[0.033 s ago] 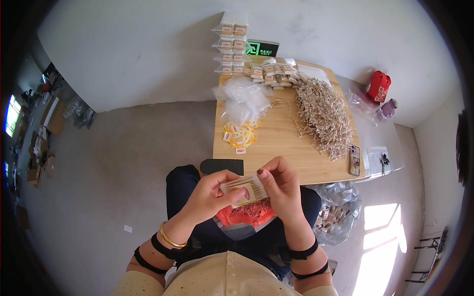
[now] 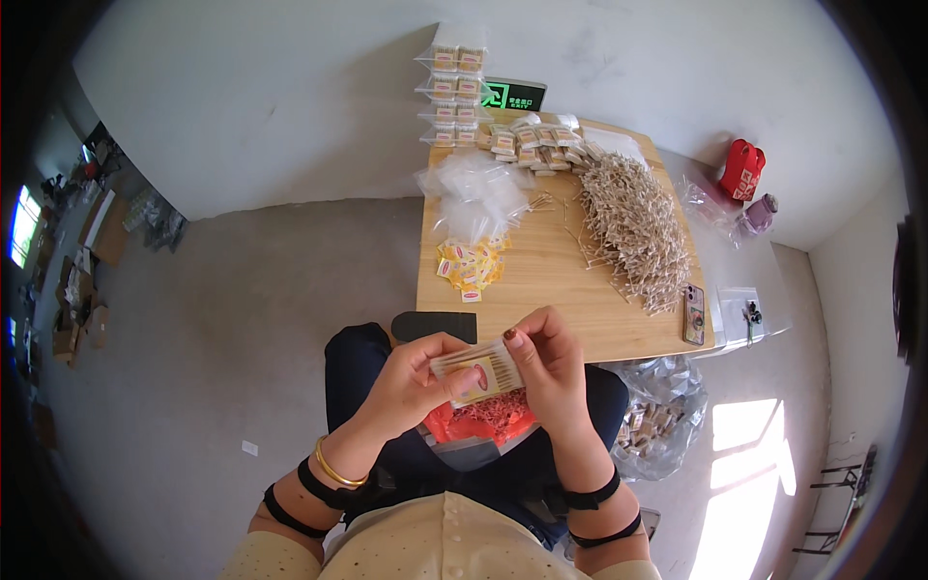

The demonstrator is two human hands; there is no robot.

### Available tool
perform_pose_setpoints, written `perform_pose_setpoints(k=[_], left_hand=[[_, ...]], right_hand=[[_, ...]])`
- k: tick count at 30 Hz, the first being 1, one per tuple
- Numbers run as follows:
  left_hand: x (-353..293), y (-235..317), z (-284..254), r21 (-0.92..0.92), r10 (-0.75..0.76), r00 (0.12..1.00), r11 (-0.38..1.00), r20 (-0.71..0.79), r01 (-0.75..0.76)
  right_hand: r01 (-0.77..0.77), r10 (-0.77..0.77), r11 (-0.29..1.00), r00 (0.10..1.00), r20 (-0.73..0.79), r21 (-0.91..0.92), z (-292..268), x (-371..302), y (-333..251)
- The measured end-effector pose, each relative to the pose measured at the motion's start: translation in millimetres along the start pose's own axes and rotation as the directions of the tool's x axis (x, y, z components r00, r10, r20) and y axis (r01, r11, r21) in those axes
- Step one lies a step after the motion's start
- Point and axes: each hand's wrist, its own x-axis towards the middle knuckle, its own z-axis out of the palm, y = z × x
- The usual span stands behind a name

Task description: The person sits at a table and packs cotton swabs into small plastic bags. They gather swabs from a large pile, place them into a bag, and seal it with a sticker. The person repeats this process, stacking the finished packages on the table.

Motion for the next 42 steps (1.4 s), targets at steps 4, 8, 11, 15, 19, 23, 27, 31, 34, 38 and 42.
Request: perform_pose_setpoints(k=[4,8,11,15,19,23,27,31,34,38,42], left_hand=[[-2.1,-6.0,-1.5,-0.030,-0.015,0.998,0.999,-0.064,0.013],[-3.6,-2.3,-8.9,-0.029,-0.036,0.996,0.999,-0.078,0.034],[0.4,1.2,-14.3,-0.013,-0.084,0.995,0.996,-0.048,0.083],[3.3,-0.4,-18.2,-0.030,-0.069,0.998,0.997,0.010,0.069],[8.9,-0.3,0.9,-0.322,0.010,0.998,0.946,-0.064,-0.030],[8.4,-13.1,13.0,-0.233,0.082,0.993,0.967,-0.087,-0.100],[3.1,3.1,17.8,0.192,0.313,0.943,0.938,-0.110,-0.289],[-2.6,31.9,6.4,0.459,0.393,0.916,0.830,-0.077,-0.318],[-7.6,42.4,3.8,0.478,0.446,0.894,0.795,-0.046,-0.372],[-9.9,53.6,2.0,0.710,0.617,0.768,0.464,0.170,-0.530],[-19.5,70.8,10.2,0.760,0.619,0.757,0.386,0.207,-0.523]], right_hand=[[0.010,-0.011,1.000,0.998,-0.054,-0.015,20.4,-4.3,3.8],[0.011,-0.011,0.995,1.000,-0.003,-0.103,23.1,-2.3,3.1],[0.103,-0.079,0.945,0.993,0.089,-0.312,17.0,-0.7,4.8],[0.103,-0.096,0.953,0.995,0.038,-0.284,24.0,-2.6,6.6],[0.110,-0.155,0.963,0.974,-0.167,-0.248,26.1,2.1,12.6],[0.212,-0.268,0.947,0.936,-0.228,-0.243,25.3,4.8,25.9],[0.077,-0.067,0.995,0.988,-0.138,0.064,17.9,5.8,29.9],[0.039,-0.045,0.983,0.999,0.031,0.179,16.1,3.2,20.2],[-0.068,0.015,0.961,0.980,0.197,0.268,13.0,0.5,14.6],[-0.040,-0.034,0.956,0.968,0.248,0.289,15.4,0.2,9.4],[-0.025,-0.079,0.950,0.945,0.316,0.312,10.7,0.2,8.8]])
